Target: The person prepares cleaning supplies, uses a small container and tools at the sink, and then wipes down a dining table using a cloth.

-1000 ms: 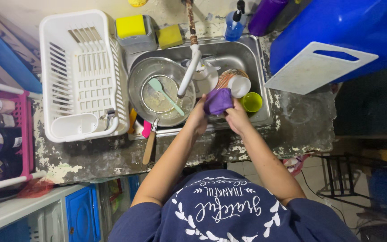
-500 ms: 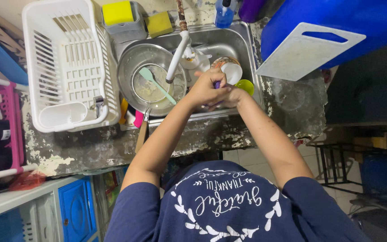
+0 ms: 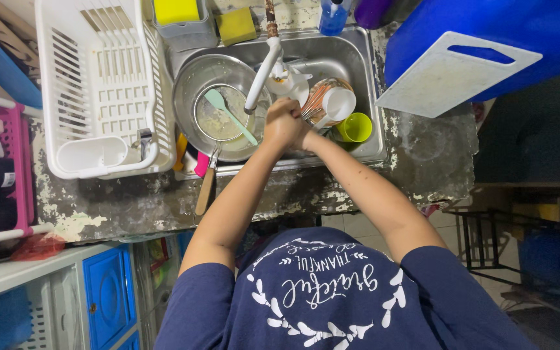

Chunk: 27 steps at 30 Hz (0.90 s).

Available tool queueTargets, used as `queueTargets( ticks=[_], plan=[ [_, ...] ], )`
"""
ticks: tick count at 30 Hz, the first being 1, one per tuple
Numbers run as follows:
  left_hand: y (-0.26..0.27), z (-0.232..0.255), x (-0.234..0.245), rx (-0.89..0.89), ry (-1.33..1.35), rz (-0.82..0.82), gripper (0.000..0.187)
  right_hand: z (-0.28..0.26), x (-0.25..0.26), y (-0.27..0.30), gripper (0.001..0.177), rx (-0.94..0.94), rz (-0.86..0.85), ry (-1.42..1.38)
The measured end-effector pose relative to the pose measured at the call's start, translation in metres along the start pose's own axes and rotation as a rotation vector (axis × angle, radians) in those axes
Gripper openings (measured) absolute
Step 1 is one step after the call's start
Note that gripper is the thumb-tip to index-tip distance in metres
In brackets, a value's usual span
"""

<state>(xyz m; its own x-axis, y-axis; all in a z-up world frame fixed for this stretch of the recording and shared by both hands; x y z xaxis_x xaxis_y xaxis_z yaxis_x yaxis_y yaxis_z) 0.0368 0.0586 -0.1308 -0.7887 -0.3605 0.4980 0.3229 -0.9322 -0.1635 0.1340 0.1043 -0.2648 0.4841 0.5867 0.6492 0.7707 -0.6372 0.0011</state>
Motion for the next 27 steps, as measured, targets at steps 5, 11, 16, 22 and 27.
queueTargets(
  ticks=[5, 11, 16, 22, 27],
  plan=[
    [-0.002, -0.006, -0.002, 0.052, -0.035, -0.006, 0.006, -0.003, -0.019, -0.009, 0.052, -0.169, 0.044, -0.139],
    [0.002, -0.006, -0.009, 0.047, -0.150, -0.001, 0.004, -0.006, -0.037, 0.000, 0.062, -0.316, 0.193, -0.344],
    [0.012, -0.025, -0.023, 0.102, -0.183, -0.047, 0.007, -0.018, -0.050, 0.011, 0.071, -0.429, 0.355, -0.496],
    [0.039, -0.020, 0.001, 0.031, 0.042, -0.129, 0.022, -0.042, -0.037, 0.047, 0.081, -0.557, 0.260, -0.925],
    [0.059, -0.030, 0.021, 0.108, 0.497, -0.385, 0.045, -0.095, 0.007, 0.132, 0.075, -0.347, 0.384, -1.217]
  ],
)
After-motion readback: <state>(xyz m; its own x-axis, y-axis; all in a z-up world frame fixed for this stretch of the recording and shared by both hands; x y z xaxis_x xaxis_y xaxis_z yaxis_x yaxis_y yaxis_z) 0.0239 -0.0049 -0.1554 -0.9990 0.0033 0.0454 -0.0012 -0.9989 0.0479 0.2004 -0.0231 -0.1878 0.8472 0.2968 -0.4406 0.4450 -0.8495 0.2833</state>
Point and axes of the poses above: each hand's wrist, its own y-axis away from the middle knuckle, its own x-axis out of the back of the hand, z = x × y, the point moved 2 cm from there along -y, towards the middle knuckle, and after that the axes turned 8 degrees about x, right-handed, at the moved point
